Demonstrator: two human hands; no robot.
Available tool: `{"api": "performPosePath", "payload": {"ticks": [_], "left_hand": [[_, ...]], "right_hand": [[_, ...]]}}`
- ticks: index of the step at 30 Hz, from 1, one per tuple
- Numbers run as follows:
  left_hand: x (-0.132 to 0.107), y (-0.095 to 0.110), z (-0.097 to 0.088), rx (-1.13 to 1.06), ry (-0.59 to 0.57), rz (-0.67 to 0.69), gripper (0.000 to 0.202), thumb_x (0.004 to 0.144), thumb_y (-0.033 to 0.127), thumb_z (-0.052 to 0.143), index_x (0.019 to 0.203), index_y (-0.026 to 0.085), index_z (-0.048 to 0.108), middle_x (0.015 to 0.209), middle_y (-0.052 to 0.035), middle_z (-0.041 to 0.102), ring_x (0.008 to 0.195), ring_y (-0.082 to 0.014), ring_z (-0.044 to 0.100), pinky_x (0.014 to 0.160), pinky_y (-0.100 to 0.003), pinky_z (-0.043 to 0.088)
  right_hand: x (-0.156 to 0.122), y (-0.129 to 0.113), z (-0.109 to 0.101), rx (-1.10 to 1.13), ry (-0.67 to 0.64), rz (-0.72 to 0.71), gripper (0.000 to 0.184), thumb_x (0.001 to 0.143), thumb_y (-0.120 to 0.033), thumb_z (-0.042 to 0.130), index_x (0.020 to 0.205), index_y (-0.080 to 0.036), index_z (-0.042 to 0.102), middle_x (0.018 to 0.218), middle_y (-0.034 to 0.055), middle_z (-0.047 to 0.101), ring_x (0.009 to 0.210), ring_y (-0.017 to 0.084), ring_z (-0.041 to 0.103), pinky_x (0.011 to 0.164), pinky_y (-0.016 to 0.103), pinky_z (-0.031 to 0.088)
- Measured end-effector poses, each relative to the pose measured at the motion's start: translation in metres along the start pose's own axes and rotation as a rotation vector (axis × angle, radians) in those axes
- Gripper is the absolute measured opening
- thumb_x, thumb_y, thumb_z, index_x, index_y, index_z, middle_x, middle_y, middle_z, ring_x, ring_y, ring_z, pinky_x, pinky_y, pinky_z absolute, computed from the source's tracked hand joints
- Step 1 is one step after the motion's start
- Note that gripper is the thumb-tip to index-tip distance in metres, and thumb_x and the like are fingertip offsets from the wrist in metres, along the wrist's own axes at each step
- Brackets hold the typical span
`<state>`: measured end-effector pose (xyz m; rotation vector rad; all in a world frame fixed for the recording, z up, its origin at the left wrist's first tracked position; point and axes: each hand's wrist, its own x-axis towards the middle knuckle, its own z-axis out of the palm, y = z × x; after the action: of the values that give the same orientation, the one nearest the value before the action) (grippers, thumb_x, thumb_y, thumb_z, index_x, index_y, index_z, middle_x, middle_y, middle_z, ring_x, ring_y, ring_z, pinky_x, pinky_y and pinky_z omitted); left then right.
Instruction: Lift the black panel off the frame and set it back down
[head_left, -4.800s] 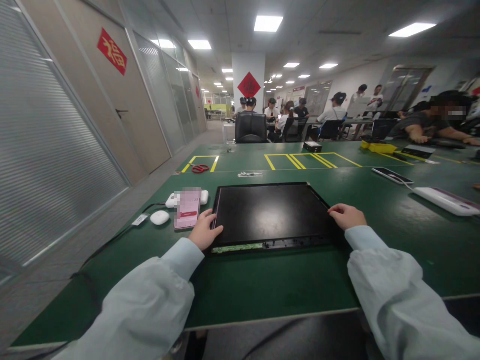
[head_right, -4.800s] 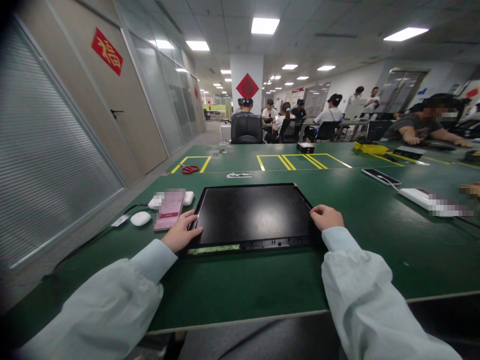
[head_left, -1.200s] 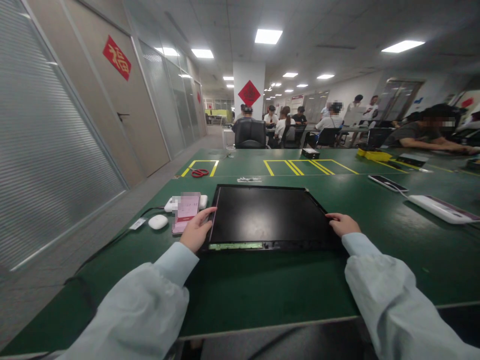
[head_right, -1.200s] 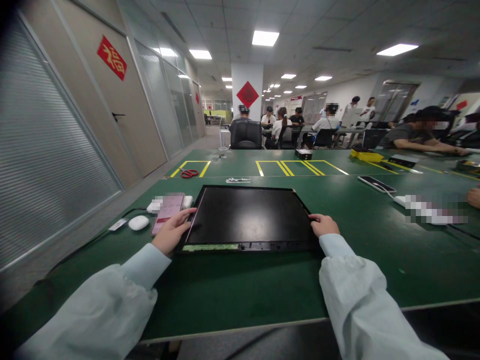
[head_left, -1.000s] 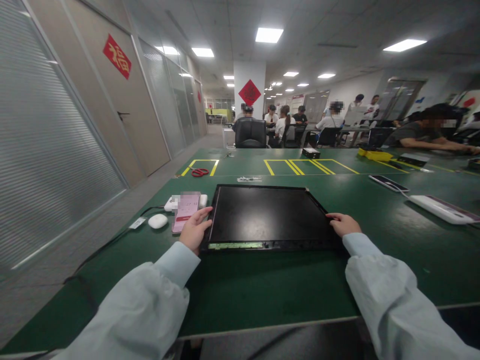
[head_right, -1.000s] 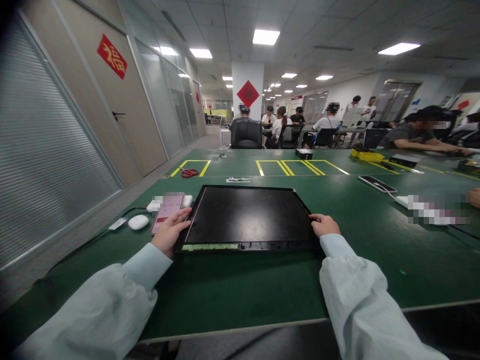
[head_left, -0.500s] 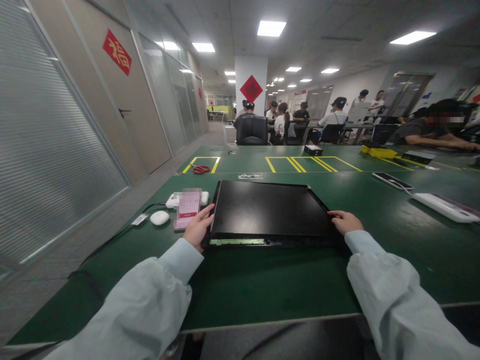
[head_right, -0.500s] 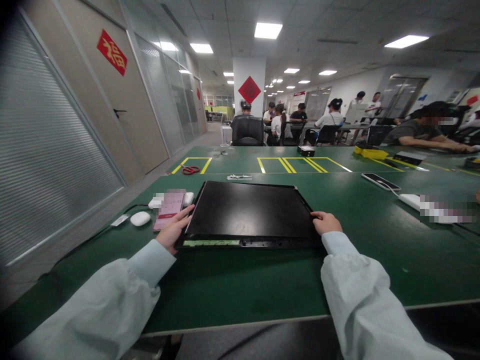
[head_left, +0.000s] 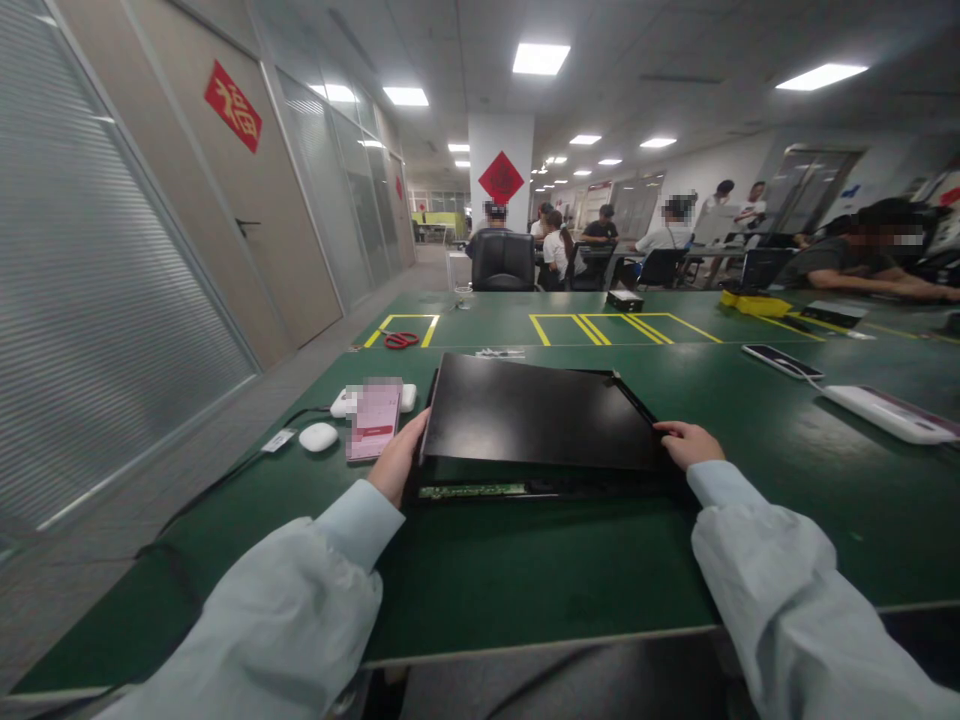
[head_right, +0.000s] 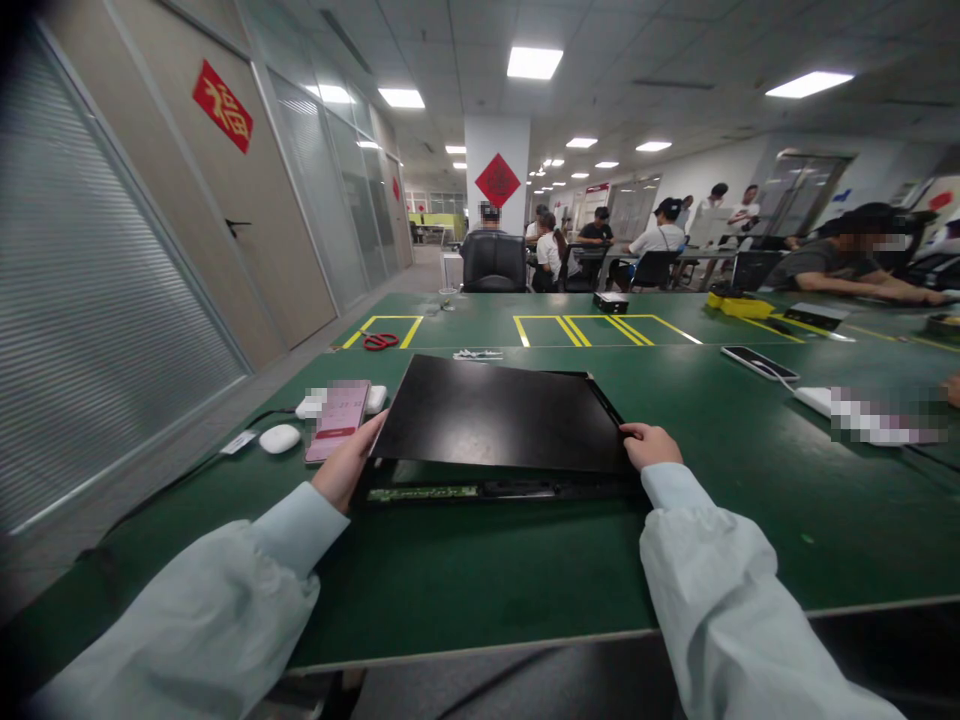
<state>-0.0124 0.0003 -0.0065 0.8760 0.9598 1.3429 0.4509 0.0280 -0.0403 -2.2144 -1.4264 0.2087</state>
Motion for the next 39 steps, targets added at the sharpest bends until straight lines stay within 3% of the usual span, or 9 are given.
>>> {"api": "performPosePath", "payload": {"ticks": [2,6,11,25,31,39], "left_hand": [[-0.003,0.002,0.003,-0.004,-0.020,-0.025,0.053,0.077,0.044,0.075,0.124,0.020,0.070,0.124,-0.0101,0.072,0.123,-0.0301,0.062,0.104,-0.039,0.048],[-0.009,0.007,0.006,0.049,-0.044,-0.001,0.066,0.066,0.033,0.084,0.129,0.021,0.067,0.126,-0.0081,0.072,0.127,-0.0310,0.059,0.107,-0.037,0.045],[-0.011,0.009,0.007,0.064,-0.072,-0.003,0.072,0.062,0.029,0.085,0.131,0.019,0.066,0.123,-0.0091,0.073,0.125,-0.0343,0.059,0.107,-0.041,0.044],[-0.008,0.006,0.003,0.089,-0.081,0.008,0.073,0.060,0.028,0.083,0.131,0.021,0.067,0.123,-0.0084,0.073,0.127,-0.0350,0.058,0.108,-0.042,0.043],[-0.006,0.004,0.000,0.115,-0.045,0.082,0.061,0.062,0.026,0.082,0.122,0.021,0.072,0.132,-0.0084,0.068,0.136,-0.0357,0.049,0.113,-0.045,0.037],[-0.019,0.012,0.017,-0.052,-0.203,0.082,0.067,0.068,0.019,0.078,0.133,0.019,0.064,0.125,-0.0095,0.071,0.127,-0.0338,0.057,0.111,-0.045,0.041]], "right_hand": [[0.000,0.000,0.000,-0.003,0.001,0.000,0.040,0.070,-0.019,0.056,0.101,-0.022,0.080,0.093,0.0059,0.076,0.086,0.023,0.069,0.076,0.030,0.052],[-0.001,-0.001,-0.001,-0.009,-0.005,-0.001,0.041,0.070,-0.019,0.055,0.103,-0.021,0.080,0.093,0.0065,0.076,0.086,0.023,0.069,0.076,0.031,0.052],[-0.002,-0.003,-0.002,-0.009,-0.007,-0.002,0.041,0.070,-0.018,0.055,0.104,-0.021,0.080,0.093,0.0068,0.076,0.085,0.023,0.068,0.074,0.030,0.051],[0.000,0.002,0.001,0.006,0.005,-0.005,0.040,0.070,-0.019,0.056,0.101,-0.023,0.080,0.086,0.0052,0.075,0.077,0.020,0.067,0.071,0.028,0.050],[0.000,0.000,0.000,0.007,0.002,0.003,0.040,0.069,-0.019,0.056,0.101,-0.023,0.080,0.088,0.0053,0.075,0.080,0.020,0.067,0.073,0.028,0.050],[-0.001,0.000,0.000,0.039,0.005,0.001,0.043,0.069,-0.021,0.054,0.104,-0.021,0.078,0.086,0.0057,0.073,0.081,0.021,0.065,0.074,0.030,0.049]]}}
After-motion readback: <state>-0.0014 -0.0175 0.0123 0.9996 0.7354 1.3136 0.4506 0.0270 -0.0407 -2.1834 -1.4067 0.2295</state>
